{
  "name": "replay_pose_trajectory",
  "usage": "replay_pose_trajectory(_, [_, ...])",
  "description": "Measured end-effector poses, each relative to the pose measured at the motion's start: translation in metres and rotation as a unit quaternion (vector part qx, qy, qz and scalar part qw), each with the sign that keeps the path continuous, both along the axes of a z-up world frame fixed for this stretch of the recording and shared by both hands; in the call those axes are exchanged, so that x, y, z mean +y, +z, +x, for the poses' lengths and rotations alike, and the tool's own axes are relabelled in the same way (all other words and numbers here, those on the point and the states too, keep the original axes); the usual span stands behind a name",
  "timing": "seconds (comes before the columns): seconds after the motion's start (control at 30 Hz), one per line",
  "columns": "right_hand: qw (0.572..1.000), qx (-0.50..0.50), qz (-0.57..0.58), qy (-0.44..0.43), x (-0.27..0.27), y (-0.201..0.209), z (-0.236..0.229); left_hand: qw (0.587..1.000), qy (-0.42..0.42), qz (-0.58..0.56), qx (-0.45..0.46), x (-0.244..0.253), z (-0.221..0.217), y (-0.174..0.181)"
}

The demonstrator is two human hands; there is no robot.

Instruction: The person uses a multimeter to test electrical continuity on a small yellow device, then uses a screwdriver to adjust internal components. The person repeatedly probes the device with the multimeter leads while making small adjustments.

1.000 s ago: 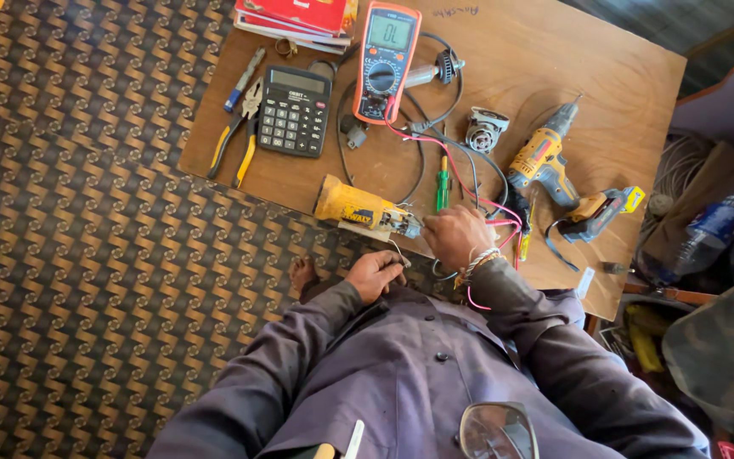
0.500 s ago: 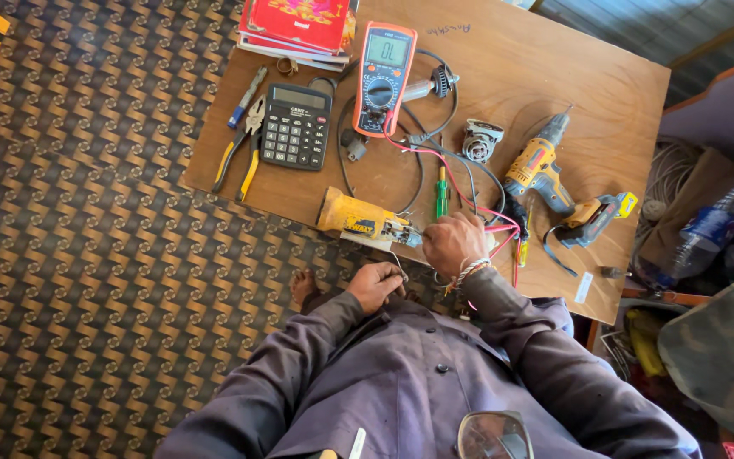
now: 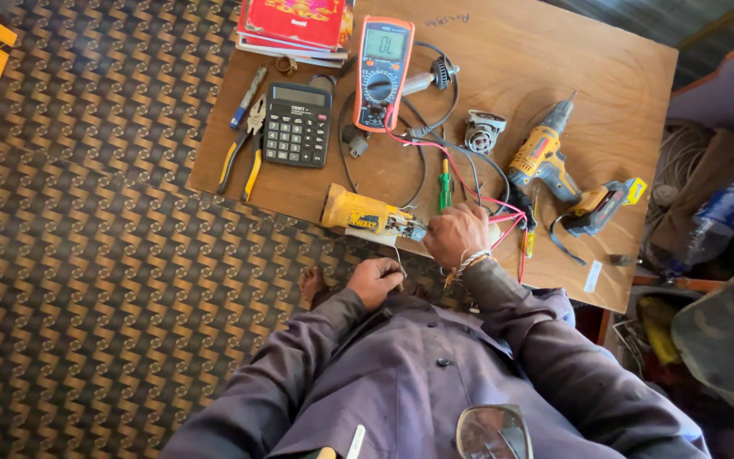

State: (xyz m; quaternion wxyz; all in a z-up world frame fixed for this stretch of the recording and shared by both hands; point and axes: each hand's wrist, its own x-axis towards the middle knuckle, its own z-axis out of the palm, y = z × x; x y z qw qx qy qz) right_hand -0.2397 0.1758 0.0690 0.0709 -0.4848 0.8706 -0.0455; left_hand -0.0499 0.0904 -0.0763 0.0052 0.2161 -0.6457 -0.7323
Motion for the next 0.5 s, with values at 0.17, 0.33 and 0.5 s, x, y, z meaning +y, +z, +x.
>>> replay_pose_trajectory(0.17, [1.000,0.020,-0.022,0.007,0.003,0.000,0.002,1.000,0.002,0.025,0.014,0.002,0.000,-0.008])
replay_pose_trajectory(0.33, [1.000,0.006,-0.026,0.010,0.005,0.005,0.003,0.999,-0.024,-0.029,-0.037,-0.006,0.010,0.006])
replay_pose_trajectory(0.5, [0.999,-0.009,-0.052,0.007,0.014,0.010,0.000,0.997,-0.016,-0.027,-0.072,-0.030,0.030,0.060])
